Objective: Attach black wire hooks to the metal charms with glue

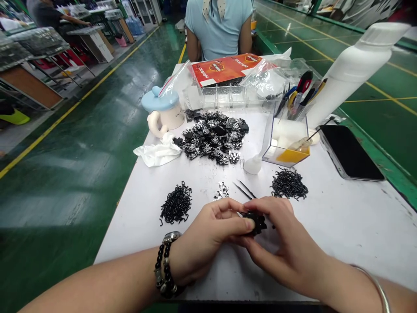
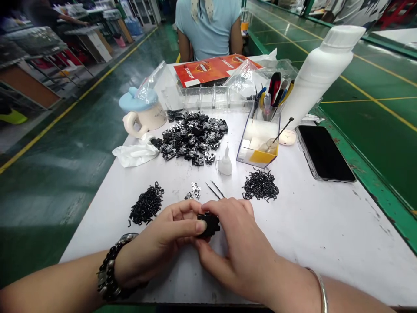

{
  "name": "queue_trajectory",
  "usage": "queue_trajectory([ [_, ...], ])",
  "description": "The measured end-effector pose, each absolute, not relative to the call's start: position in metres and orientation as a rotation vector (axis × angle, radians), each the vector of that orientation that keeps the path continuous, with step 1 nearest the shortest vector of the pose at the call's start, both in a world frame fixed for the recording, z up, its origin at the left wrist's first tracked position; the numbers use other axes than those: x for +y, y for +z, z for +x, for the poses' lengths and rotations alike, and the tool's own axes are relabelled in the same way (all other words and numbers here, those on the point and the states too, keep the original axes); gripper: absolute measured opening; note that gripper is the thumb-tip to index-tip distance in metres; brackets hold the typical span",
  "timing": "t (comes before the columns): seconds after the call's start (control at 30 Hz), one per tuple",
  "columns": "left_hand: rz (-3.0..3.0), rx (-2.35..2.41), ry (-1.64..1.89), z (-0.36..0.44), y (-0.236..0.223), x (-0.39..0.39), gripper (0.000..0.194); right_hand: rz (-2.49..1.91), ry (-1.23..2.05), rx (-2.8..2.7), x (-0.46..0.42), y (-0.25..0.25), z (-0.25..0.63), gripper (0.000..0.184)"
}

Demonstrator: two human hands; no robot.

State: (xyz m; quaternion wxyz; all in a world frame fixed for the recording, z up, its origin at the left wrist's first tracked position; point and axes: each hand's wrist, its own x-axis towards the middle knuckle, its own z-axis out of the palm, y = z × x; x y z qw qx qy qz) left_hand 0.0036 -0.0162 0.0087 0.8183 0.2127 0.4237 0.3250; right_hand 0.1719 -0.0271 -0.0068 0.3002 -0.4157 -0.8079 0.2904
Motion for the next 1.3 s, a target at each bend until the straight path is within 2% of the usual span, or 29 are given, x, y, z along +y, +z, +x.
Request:
queue_trajectory([
  [0.17,0.456,0.927,0.694,0.004,0.005,-0.017,0.025,-1.149,0.802,-2.146,-0.029,-0.009,0.17,0.037],
  [0.43,0.441,0.955,0.743,0.002,0.007,-0.019,0.026,-1.13,0.815,-2.093,-0.016,-0.005,0.186,0.043],
  [0.53,0.447,1.002,0.734,0.001,0.009,-0.017,0.028,-1.274,0.76,-1.869,0.004,-0.001,0.197,0.041],
  [0.7,0.465,1.041,0.688,0.0,0.01,-0.014,0.027,-1.668,0.712,-1.947,0.035,-0.003,0.195,0.055],
  [0.9,0.483,1.051,0.654,0.0,0.008,-0.016,0.029,-1.669,0.549,-1.911,0.052,-0.017,0.182,0.029],
  [0.97,0.483,1.043,0.648,-0.001,0.008,-0.016,0.029,-1.56,0.652,-1.8,0.05,-0.013,0.181,0.028],
  [1.13,0.486,1.024,0.652,0.0,0.009,-0.016,0.028,-1.215,1.342,-1.209,0.04,0.01,0.178,0.033],
  [1.2,0.49,1.024,0.658,0.0,0.008,-0.016,0.028,-1.155,1.385,-1.082,0.037,0.016,0.177,0.038],
  [1.3,0.505,1.032,0.658,-0.001,0.007,-0.016,0.029,-1.118,1.263,-1.003,0.032,0.02,0.177,0.041],
])
